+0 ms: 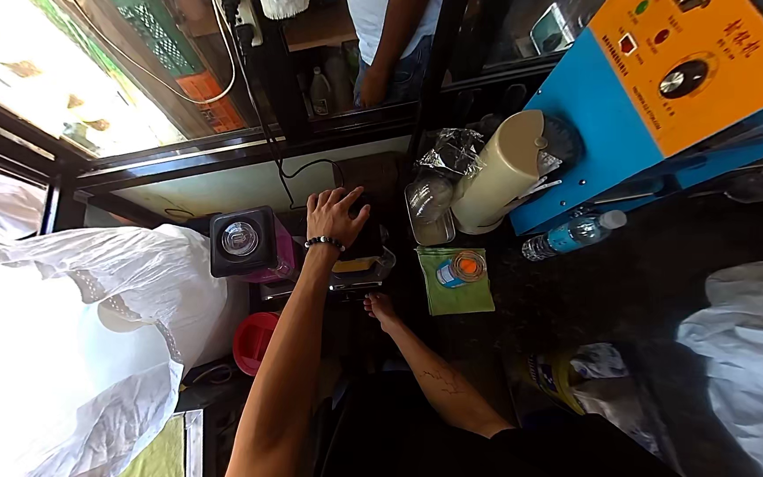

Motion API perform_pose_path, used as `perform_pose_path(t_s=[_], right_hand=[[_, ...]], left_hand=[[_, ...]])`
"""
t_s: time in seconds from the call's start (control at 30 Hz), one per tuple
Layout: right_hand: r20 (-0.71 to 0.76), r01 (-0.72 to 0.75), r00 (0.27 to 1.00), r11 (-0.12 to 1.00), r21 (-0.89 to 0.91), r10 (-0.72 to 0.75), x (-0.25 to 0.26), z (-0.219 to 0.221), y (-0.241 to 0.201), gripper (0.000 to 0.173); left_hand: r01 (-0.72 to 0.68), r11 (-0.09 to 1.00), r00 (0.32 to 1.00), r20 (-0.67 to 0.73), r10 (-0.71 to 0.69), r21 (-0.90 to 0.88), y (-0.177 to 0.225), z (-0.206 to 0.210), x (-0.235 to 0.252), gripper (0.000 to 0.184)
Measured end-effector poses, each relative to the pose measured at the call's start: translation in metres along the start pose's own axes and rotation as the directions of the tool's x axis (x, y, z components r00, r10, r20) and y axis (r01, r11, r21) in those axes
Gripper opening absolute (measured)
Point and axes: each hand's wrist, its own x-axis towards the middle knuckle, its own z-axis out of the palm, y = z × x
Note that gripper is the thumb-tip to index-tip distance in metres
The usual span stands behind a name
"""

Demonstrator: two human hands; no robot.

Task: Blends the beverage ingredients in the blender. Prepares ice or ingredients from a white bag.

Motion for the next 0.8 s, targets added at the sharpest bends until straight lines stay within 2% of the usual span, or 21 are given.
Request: perform_pose_path(t_s=[0.8], right_hand=[[0.045,-0.003,0.999,0.999,-0.032,0.004,0.003,-0.005,0.014,0.047]], left_hand=[[0.002,1.000,1.000,0.000,-0.002,-0.013,-0.001,0.001,-0.001,0.051]])
